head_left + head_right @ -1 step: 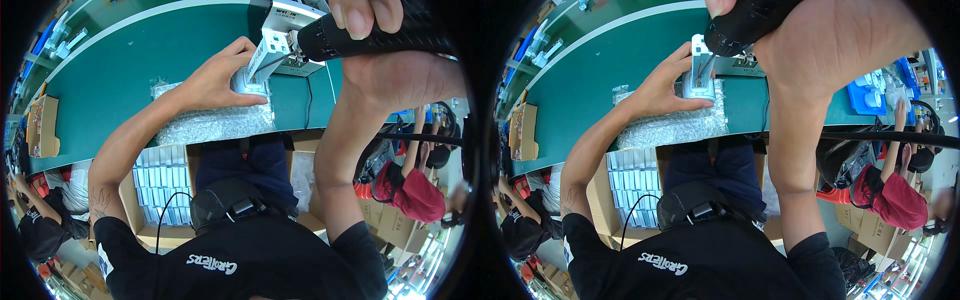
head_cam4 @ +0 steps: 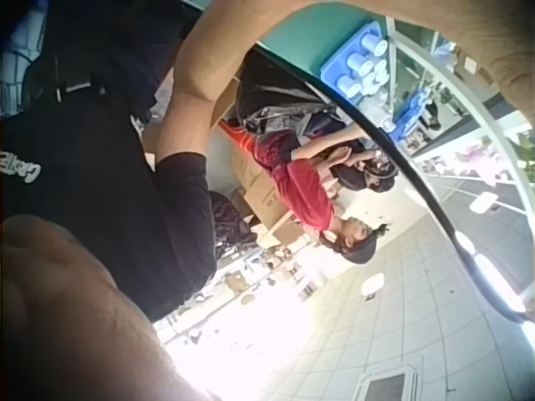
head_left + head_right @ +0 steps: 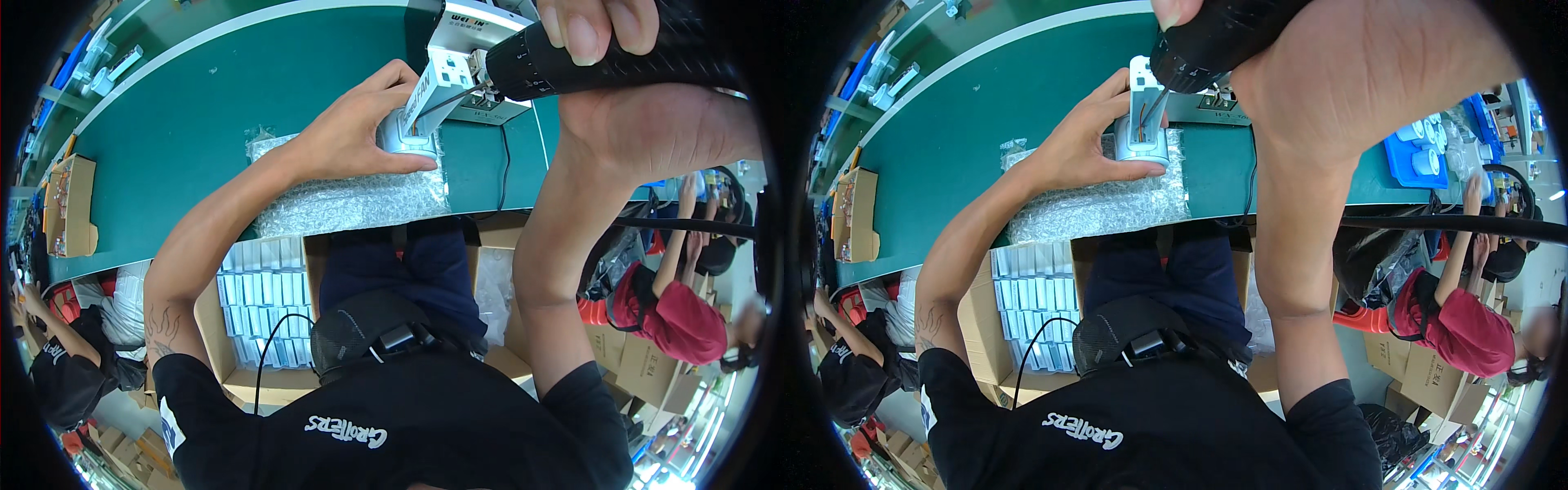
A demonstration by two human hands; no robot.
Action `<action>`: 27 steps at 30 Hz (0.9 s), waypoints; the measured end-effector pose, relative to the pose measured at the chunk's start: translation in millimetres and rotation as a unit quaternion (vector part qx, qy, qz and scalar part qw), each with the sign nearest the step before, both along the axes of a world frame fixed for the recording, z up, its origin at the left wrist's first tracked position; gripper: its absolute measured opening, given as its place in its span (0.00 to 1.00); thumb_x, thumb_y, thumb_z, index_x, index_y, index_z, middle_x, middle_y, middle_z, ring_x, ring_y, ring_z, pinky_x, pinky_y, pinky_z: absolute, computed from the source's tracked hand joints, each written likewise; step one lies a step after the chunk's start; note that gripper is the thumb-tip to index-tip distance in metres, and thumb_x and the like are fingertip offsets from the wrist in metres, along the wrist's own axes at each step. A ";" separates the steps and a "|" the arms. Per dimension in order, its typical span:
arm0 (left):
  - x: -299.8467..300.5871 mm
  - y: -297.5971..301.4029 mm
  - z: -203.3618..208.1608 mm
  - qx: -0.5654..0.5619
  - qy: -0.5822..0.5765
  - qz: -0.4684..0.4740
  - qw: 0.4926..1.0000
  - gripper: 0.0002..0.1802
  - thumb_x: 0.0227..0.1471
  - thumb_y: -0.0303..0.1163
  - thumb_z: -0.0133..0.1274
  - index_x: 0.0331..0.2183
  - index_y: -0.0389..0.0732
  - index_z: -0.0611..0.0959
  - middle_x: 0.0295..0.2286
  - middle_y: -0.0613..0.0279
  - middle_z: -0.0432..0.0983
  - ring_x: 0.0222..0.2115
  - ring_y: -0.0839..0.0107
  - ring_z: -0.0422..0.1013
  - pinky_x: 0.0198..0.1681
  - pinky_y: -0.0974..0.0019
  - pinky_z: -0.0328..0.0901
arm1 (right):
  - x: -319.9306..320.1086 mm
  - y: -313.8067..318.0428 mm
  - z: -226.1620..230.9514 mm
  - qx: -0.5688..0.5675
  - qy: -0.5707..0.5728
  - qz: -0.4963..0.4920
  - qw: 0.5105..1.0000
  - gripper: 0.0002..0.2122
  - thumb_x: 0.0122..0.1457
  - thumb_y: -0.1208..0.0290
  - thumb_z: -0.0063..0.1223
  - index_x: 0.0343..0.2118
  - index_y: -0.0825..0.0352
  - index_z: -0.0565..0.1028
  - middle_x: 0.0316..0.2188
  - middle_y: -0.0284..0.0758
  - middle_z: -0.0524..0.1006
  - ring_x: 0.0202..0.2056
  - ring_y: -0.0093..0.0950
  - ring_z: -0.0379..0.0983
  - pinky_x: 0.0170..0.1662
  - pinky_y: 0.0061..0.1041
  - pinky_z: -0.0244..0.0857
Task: Assemble small portable electric fans on an electronics assembly line using a power screwdriver to secure components.
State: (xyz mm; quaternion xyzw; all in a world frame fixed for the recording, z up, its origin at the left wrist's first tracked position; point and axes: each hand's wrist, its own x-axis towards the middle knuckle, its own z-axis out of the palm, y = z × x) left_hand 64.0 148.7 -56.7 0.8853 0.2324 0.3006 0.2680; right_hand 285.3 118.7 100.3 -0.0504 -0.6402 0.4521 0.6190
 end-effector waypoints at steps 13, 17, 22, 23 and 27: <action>-1.7 -1.3 2.1 -0.008 0.012 0.004 1.000 0.38 0.47 0.51 0.73 0.49 0.31 0.82 0.46 0.60 0.67 0.45 0.63 0.70 0.46 0.60 0.70 | -4.9 3.3 0.9 -0.002 0.006 -0.002 1.000 0.18 0.57 0.48 0.51 0.26 0.59 0.68 0.22 0.26 0.69 0.23 0.21 0.70 0.34 0.22 0.61; -1.1 -0.2 1.7 0.011 0.001 -0.005 1.000 0.38 0.47 0.51 0.73 0.49 0.31 0.81 0.47 0.59 0.67 0.45 0.62 0.71 0.46 0.60 0.71 | -7.5 -2.4 2.8 0.002 0.010 -0.004 1.000 0.18 0.57 0.48 0.51 0.25 0.59 0.68 0.23 0.26 0.69 0.24 0.21 0.70 0.35 0.22 0.61; 1.2 -0.2 3.3 0.005 0.000 0.005 1.000 0.38 0.47 0.50 0.73 0.50 0.32 0.81 0.47 0.59 0.67 0.46 0.61 0.71 0.47 0.59 0.71 | -3.7 4.2 10.0 0.015 0.010 -0.011 1.000 0.17 0.56 0.48 0.52 0.25 0.58 0.68 0.23 0.26 0.69 0.24 0.21 0.69 0.35 0.22 0.61; 0.9 0.0 4.7 0.009 -0.001 0.005 1.000 0.38 0.47 0.50 0.73 0.50 0.32 0.81 0.47 0.59 0.67 0.46 0.61 0.71 0.47 0.59 0.71 | -5.7 3.6 10.1 0.018 0.009 -0.011 1.000 0.17 0.56 0.48 0.52 0.25 0.58 0.68 0.23 0.26 0.69 0.24 0.21 0.69 0.35 0.22 0.61; -0.5 -2.7 6.2 -0.054 0.012 0.007 0.998 0.29 0.44 0.43 0.76 0.44 0.40 0.83 0.53 0.55 0.68 0.56 0.54 0.67 0.59 0.53 0.66 | -14.0 -4.7 14.7 0.027 0.006 -0.007 1.000 0.17 0.56 0.48 0.53 0.24 0.58 0.68 0.23 0.26 0.69 0.24 0.21 0.69 0.36 0.22 0.61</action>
